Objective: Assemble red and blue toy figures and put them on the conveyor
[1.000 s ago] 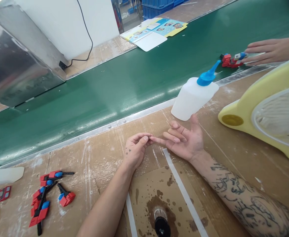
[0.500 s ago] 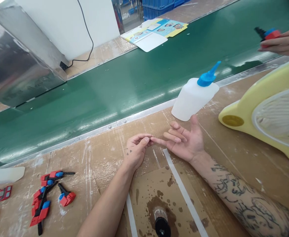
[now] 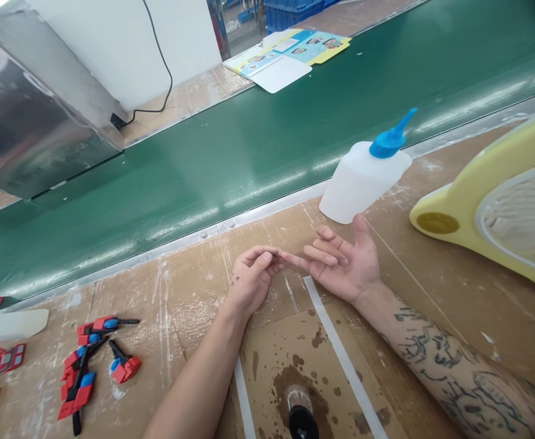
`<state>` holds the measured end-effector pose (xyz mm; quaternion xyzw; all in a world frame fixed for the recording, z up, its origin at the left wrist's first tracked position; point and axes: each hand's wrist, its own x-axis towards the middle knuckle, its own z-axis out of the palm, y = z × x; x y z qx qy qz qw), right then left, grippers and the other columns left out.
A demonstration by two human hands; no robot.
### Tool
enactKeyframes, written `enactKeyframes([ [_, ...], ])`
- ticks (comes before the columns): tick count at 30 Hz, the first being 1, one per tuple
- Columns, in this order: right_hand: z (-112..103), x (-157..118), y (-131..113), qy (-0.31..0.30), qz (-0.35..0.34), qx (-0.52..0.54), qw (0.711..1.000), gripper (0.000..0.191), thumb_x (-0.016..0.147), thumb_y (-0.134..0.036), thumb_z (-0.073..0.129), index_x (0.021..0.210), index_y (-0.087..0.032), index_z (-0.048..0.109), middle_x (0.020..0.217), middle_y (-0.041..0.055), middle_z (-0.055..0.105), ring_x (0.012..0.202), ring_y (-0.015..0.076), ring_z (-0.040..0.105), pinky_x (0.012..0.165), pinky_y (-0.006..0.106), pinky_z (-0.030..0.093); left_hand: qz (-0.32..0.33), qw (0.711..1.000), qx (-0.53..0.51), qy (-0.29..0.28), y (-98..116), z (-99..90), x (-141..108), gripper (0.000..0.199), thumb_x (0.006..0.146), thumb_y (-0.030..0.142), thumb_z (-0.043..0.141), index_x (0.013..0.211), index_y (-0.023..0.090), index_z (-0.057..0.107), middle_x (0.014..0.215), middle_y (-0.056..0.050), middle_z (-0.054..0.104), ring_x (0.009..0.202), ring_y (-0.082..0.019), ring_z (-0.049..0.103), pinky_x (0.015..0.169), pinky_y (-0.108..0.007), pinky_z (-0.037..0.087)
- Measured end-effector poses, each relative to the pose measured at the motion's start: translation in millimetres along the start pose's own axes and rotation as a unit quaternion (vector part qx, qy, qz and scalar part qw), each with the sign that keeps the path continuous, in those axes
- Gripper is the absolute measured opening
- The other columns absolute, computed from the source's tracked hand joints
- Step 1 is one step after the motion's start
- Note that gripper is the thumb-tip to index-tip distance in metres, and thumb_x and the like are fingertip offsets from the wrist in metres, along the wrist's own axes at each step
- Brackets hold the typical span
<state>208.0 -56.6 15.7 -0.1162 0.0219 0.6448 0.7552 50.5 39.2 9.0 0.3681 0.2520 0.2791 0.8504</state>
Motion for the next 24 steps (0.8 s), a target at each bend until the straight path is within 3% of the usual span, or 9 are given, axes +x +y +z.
enactKeyframes([
  [7, -4.4, 0.7, -1.7, 0.007, -0.003, -0.021, 1.0, 0.045, 0.081, -0.066, 0.059, 0.07, -0.022, 0.057, 0.04, -0.0118, 0.027, 0.042, 0.01, 0.04, 0.103, 0.055, 0.046, -0.057, 0.99, -0.126, 0.016, 9.1, -8.0, 0.9, 0.008, 0.078, 0.019, 0.077, 0.082, 0.015, 0.071, 0.087, 0.0, 0.07, 0.08, -0.01, 0.067, 0.074, -0.02, 0.055],
  [18, -8.9, 2.6, -4.1, 0.008, 0.001, -0.034, 0.999, 0.041, 0.079, -0.064, 0.063, 0.069, -0.025, 0.055, 0.041, -0.0112, 0.03, 0.042, 0.0107, 0.039, 0.102, 0.054, 0.046, -0.077, 0.988, -0.131, -0.012, 9.4, -9.9, 1.3, 0.006, 0.082, 0.017, 0.072, 0.083, 0.012, 0.069, 0.086, -0.002, 0.068, 0.079, -0.011, 0.066, 0.072, -0.022, 0.054],
  [24, -7.0, 2.7, -3.1, 0.003, -0.006, -0.068, 0.998, 0.044, 0.08, -0.068, 0.059, 0.069, -0.026, 0.057, 0.04, -0.0112, 0.026, 0.04, 0.0108, 0.033, 0.1, 0.054, 0.048, -0.069, 0.991, -0.111, -0.017, 7.5, -10.4, 1.0, 0.012, 0.077, 0.021, 0.078, 0.081, 0.013, 0.07, 0.085, -0.002, 0.067, 0.079, -0.011, 0.065, 0.072, -0.023, 0.053],
])
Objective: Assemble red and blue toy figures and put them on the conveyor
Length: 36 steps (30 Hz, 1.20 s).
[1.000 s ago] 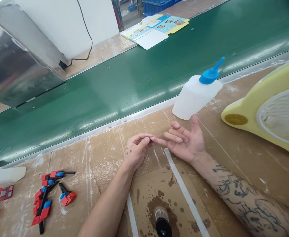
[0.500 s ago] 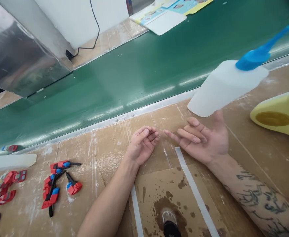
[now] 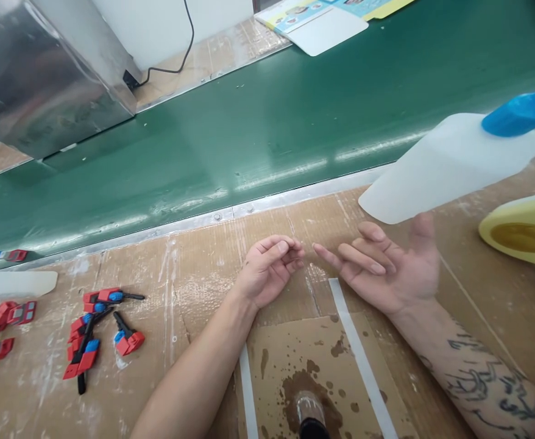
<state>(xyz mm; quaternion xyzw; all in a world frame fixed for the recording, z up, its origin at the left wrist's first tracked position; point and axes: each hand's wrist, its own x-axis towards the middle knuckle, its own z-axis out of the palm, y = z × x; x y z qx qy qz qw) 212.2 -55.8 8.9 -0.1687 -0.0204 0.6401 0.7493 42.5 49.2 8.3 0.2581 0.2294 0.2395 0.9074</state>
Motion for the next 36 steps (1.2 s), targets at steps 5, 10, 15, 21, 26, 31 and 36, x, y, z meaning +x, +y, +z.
enactKeyframes([
  [5, 3, -4, 7, -0.044, -0.071, -0.164, 0.983, 0.053, 0.085, -0.073, 0.048, 0.07, -0.025, 0.064, 0.04, -0.0105, 0.022, 0.039, 0.0114, 0.034, 0.104, 0.057, 0.042, 0.026, 0.998, 0.053, 0.03, -3, 4.3, 0, 0.014, 0.072, 0.023, 0.081, 0.08, 0.015, 0.073, 0.085, -0.003, 0.069, 0.079, -0.012, 0.065, 0.072, -0.022, 0.053],
  [10, 7, -18, 25, -0.146, -0.254, -0.466, 0.835, 0.055, 0.091, -0.068, 0.043, 0.075, -0.021, 0.066, 0.047, -0.0064, 0.036, 0.047, 0.0156, 0.047, 0.103, 0.059, 0.042, 0.057, 0.995, 0.068, 0.053, -7, 7.5, 0, 0.014, 0.068, 0.02, 0.083, 0.076, 0.015, 0.073, 0.086, -0.003, 0.07, 0.079, -0.011, 0.065, 0.07, -0.02, 0.053],
  [15, 17, -32, 48, -0.228, -0.358, -0.606, 0.673, 0.049, 0.092, -0.061, 0.046, 0.07, -0.019, 0.057, 0.058, -0.0015, 0.044, 0.053, 0.0156, 0.048, 0.104, 0.058, 0.04, 0.068, 0.994, 0.069, 0.047, -9, 7.1, 0, 0.011, 0.071, 0.02, 0.082, 0.077, 0.015, 0.073, 0.084, -0.003, 0.069, 0.078, -0.011, 0.064, 0.072, -0.02, 0.053],
  [21, 13, -31, 54, -0.236, -0.377, -0.63, 0.637, 0.047, 0.092, -0.061, 0.044, 0.071, -0.02, 0.055, 0.06, -0.0016, 0.047, 0.054, 0.0156, 0.048, 0.109, 0.056, 0.036, 0.055, 0.993, 0.092, 0.045, -9, 8.2, -1, 0.014, 0.067, 0.021, 0.085, 0.075, 0.016, 0.074, 0.082, -0.002, 0.07, 0.073, -0.01, 0.064, 0.072, -0.021, 0.054],
  [26, 10, -29, 56, -0.237, -0.371, -0.628, 0.641, 0.045, 0.091, -0.061, 0.044, 0.071, -0.022, 0.053, 0.058, -0.0027, 0.045, 0.055, 0.0163, 0.048, 0.11, 0.055, 0.034, 0.056, 0.993, 0.097, 0.038, -11, 9.0, -1, 0.015, 0.065, 0.022, 0.086, 0.074, 0.017, 0.074, 0.08, -0.002, 0.071, 0.074, -0.01, 0.065, 0.071, -0.021, 0.054],
  [31, 13, -30, 55, -0.235, -0.361, -0.622, 0.654, 0.045, 0.091, -0.06, 0.045, 0.072, -0.021, 0.055, 0.061, -0.0015, 0.047, 0.056, 0.0164, 0.05, 0.11, 0.054, 0.034, 0.062, 0.992, 0.102, 0.045, -11, 9.9, -1, 0.017, 0.064, 0.023, 0.087, 0.073, 0.017, 0.074, 0.078, -0.001, 0.069, 0.073, -0.01, 0.064, 0.071, -0.021, 0.054],
  [36, 12, -30, 55, -0.227, -0.355, -0.607, 0.674, 0.045, 0.092, -0.061, 0.044, 0.073, -0.021, 0.055, 0.062, -0.0013, 0.05, 0.057, 0.0163, 0.051, 0.112, 0.054, 0.031, 0.07, 0.99, 0.113, 0.048, -12, 10.8, 1, 0.019, 0.063, 0.024, 0.087, 0.073, 0.017, 0.073, 0.076, -0.001, 0.069, 0.072, -0.01, 0.063, 0.07, -0.021, 0.053],
])
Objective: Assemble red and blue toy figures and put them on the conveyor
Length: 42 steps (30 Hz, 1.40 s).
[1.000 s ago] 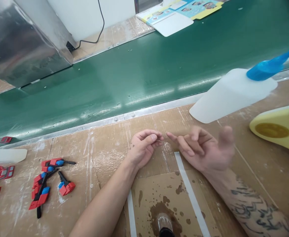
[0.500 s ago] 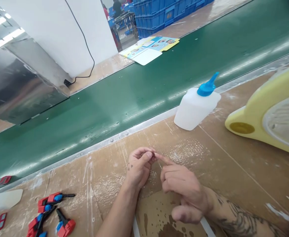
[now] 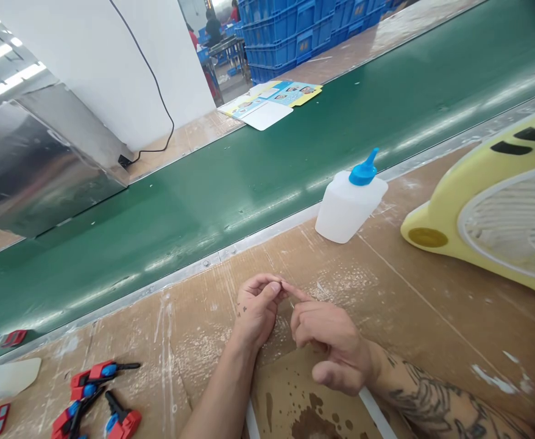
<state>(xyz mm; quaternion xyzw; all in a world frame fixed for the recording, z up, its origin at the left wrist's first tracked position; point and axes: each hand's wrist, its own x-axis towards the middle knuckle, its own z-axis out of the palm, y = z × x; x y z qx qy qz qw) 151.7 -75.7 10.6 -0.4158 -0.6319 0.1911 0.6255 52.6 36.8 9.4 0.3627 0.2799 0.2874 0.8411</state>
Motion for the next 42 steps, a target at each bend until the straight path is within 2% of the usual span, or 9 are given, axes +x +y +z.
enactKeyframes([
  [6, 0, 1, 1, 0.005, 0.01, 0.027, 1.0, 0.044, 0.091, -0.06, 0.045, 0.072, -0.022, 0.054, 0.059, -0.0029, 0.047, 0.054, 0.0153, 0.049, 0.113, 0.055, 0.03, 0.02, 1.0, 0.02, -0.007, -3, -3.4, 1, 0.016, 0.069, 0.025, 0.084, 0.077, 0.017, 0.072, 0.076, -0.001, 0.068, 0.069, -0.009, 0.06, 0.07, -0.021, 0.05],
  [10, -1, 2, 1, 0.006, 0.017, 0.041, 0.999, 0.043, 0.092, -0.059, 0.045, 0.073, -0.021, 0.055, 0.058, -0.0032, 0.045, 0.054, 0.0155, 0.049, 0.111, 0.054, 0.032, 0.028, 0.999, 0.042, -0.015, -3, -3.0, 0, 0.016, 0.072, 0.027, 0.081, 0.077, 0.016, 0.07, 0.075, -0.001, 0.065, 0.068, -0.01, 0.058, 0.07, -0.021, 0.048],
  [17, -4, 2, 0, 0.013, 0.044, 0.064, 0.997, 0.045, 0.09, -0.062, 0.046, 0.073, -0.022, 0.057, 0.054, -0.0066, 0.033, 0.05, 0.015, 0.042, 0.109, 0.054, 0.036, 0.039, 0.996, 0.069, -0.03, -2, -3.4, -1, 0.016, 0.075, 0.029, 0.078, 0.077, 0.017, 0.068, 0.075, -0.001, 0.062, 0.069, -0.01, 0.056, 0.07, -0.021, 0.045],
  [23, -8, 3, 0, 0.018, 0.044, 0.073, 0.996, 0.044, 0.091, -0.06, 0.046, 0.072, -0.022, 0.056, 0.054, -0.007, 0.03, 0.049, 0.0144, 0.039, 0.106, 0.054, 0.039, 0.04, 0.996, 0.073, -0.027, -2, -4.4, -1, 0.015, 0.076, 0.028, 0.078, 0.077, 0.016, 0.068, 0.075, -0.001, 0.063, 0.069, -0.01, 0.056, 0.07, -0.022, 0.045],
  [30, -10, 3, 0, 0.015, 0.04, 0.066, 0.997, 0.042, 0.092, -0.058, 0.046, 0.074, -0.021, 0.056, 0.054, -0.0064, 0.032, 0.049, 0.0136, 0.038, 0.103, 0.053, 0.043, 0.009, 0.998, 0.056, -0.034, 0, -3.1, -2, 0.02, 0.071, 0.03, 0.082, 0.075, 0.016, 0.069, 0.075, -0.001, 0.064, 0.067, -0.01, 0.056, 0.068, -0.022, 0.045],
  [38, -11, 3, -1, 0.022, 0.047, 0.065, 0.997, 0.045, 0.094, -0.058, 0.044, 0.073, -0.02, 0.056, 0.054, -0.0075, 0.031, 0.048, 0.0114, 0.035, 0.102, 0.052, 0.045, -0.011, 0.998, 0.025, -0.065, 2, -6.3, -1, 0.013, 0.074, 0.022, 0.079, 0.076, 0.014, 0.07, 0.076, -0.002, 0.064, 0.069, -0.009, 0.057, 0.068, -0.02, 0.046],
  [42, -8, 2, 0, 0.027, 0.04, 0.065, 0.997, 0.045, 0.093, -0.059, 0.045, 0.074, -0.019, 0.056, 0.054, -0.0079, 0.031, 0.048, 0.011, 0.035, 0.103, 0.053, 0.043, -0.012, 0.998, 0.017, -0.062, 2, -6.1, -1, 0.012, 0.073, 0.021, 0.08, 0.076, 0.014, 0.071, 0.076, -0.002, 0.065, 0.068, -0.008, 0.058, 0.068, -0.019, 0.047],
])
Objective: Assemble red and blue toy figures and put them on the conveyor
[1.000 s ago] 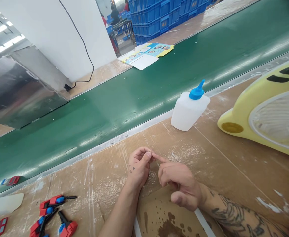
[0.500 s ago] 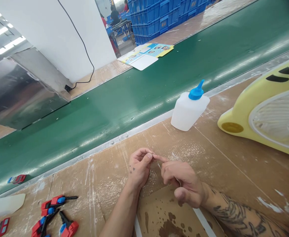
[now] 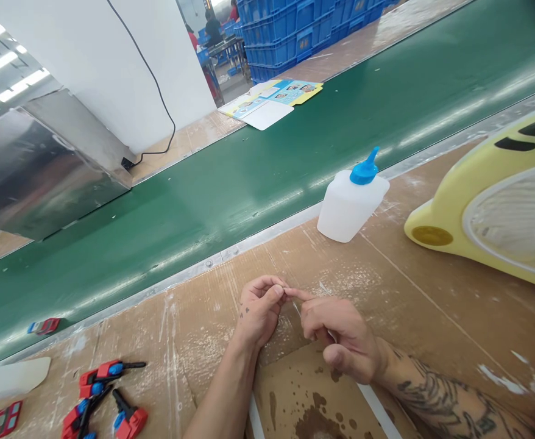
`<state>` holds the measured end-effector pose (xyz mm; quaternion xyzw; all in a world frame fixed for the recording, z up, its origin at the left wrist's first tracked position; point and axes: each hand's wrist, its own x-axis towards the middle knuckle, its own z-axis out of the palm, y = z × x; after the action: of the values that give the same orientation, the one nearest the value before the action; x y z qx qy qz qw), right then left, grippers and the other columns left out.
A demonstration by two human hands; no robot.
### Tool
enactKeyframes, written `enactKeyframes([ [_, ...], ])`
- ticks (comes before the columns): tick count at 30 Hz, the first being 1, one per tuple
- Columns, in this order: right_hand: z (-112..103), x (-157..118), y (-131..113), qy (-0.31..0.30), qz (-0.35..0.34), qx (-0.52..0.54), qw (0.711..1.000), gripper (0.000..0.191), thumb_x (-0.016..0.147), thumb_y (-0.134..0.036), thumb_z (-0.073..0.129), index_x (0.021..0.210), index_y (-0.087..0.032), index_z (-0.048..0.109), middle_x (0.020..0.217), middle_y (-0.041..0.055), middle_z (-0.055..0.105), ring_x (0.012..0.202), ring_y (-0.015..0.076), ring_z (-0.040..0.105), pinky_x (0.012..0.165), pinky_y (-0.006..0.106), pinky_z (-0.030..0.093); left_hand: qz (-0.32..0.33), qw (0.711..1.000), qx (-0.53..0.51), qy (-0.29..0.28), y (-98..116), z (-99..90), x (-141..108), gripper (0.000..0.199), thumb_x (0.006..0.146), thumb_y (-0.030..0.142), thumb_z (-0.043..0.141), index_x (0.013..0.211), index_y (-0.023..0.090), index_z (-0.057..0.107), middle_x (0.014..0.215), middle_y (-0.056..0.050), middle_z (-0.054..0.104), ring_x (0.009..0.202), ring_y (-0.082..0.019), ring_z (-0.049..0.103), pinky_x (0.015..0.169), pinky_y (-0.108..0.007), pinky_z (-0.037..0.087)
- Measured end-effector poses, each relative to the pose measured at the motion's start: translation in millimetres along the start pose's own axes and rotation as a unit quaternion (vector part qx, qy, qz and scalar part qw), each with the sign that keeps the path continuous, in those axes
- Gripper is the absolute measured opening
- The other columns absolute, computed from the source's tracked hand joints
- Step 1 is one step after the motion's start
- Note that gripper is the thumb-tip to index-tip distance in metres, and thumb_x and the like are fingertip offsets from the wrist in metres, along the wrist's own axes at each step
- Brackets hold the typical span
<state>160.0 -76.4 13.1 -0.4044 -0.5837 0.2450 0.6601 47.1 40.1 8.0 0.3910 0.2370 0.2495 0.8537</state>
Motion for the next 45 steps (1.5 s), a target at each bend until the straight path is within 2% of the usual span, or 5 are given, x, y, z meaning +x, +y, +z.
enactKeyframes([
  [6, 3.9, 0.9, -0.8, 0.003, -0.028, 0.002, 1.0, 0.043, 0.092, -0.058, 0.048, 0.078, -0.019, 0.058, 0.055, -0.0073, 0.032, 0.051, 0.0127, 0.041, 0.106, 0.054, 0.04, 0.005, 0.999, -0.026, 0.036, -1.3, 1.4, 0.7, 0.016, 0.069, 0.022, 0.084, 0.075, 0.014, 0.072, 0.077, -0.003, 0.067, 0.071, -0.01, 0.061, 0.069, -0.021, 0.051],
  [16, 1.7, -0.8, -1.6, 0.003, -0.009, 0.001, 1.0, 0.043, 0.092, -0.059, 0.048, 0.081, -0.019, 0.06, 0.055, -0.0078, 0.032, 0.052, 0.013, 0.043, 0.112, 0.059, 0.028, 0.013, 0.999, -0.022, 0.037, -2.5, 1.7, 1.0, 0.015, 0.068, 0.021, 0.084, 0.076, 0.015, 0.073, 0.076, -0.002, 0.069, 0.07, -0.01, 0.063, 0.069, -0.021, 0.052],
  [32, 2.0, -1.1, -1.8, 0.018, 0.009, 0.025, 0.999, 0.045, 0.092, -0.059, 0.047, 0.079, -0.018, 0.059, 0.055, -0.0079, 0.034, 0.05, 0.0114, 0.04, 0.109, 0.056, 0.036, 0.033, 0.999, 0.013, 0.027, -3.1, 0.7, 0.8, 0.013, 0.072, 0.023, 0.081, 0.078, 0.016, 0.072, 0.075, -0.001, 0.066, 0.067, -0.009, 0.06, 0.068, -0.02, 0.049],
  [36, 1.9, -1.9, -1.3, 0.015, 0.003, 0.01, 1.0, 0.044, 0.093, -0.059, 0.047, 0.081, -0.019, 0.06, 0.055, -0.008, 0.033, 0.051, 0.0122, 0.041, 0.111, 0.059, 0.031, 0.033, 0.999, 0.01, 0.034, -3.5, 1.3, 0.7, 0.013, 0.071, 0.023, 0.082, 0.078, 0.017, 0.072, 0.075, -0.002, 0.068, 0.067, -0.01, 0.061, 0.068, -0.021, 0.049],
  [45, 1.7, -1.7, 0.9, -0.012, -0.024, -0.051, 0.998, 0.043, 0.094, -0.058, 0.043, 0.079, -0.019, 0.057, 0.057, -0.0075, 0.032, 0.051, 0.0131, 0.04, 0.108, 0.058, 0.036, 0.022, 0.998, 0.025, 0.057, -2.0, 4.8, 0.6, 0.019, 0.065, 0.024, 0.085, 0.077, 0.015, 0.073, 0.069, -0.002, 0.068, 0.064, -0.01, 0.06, 0.067, -0.021, 0.049],
])
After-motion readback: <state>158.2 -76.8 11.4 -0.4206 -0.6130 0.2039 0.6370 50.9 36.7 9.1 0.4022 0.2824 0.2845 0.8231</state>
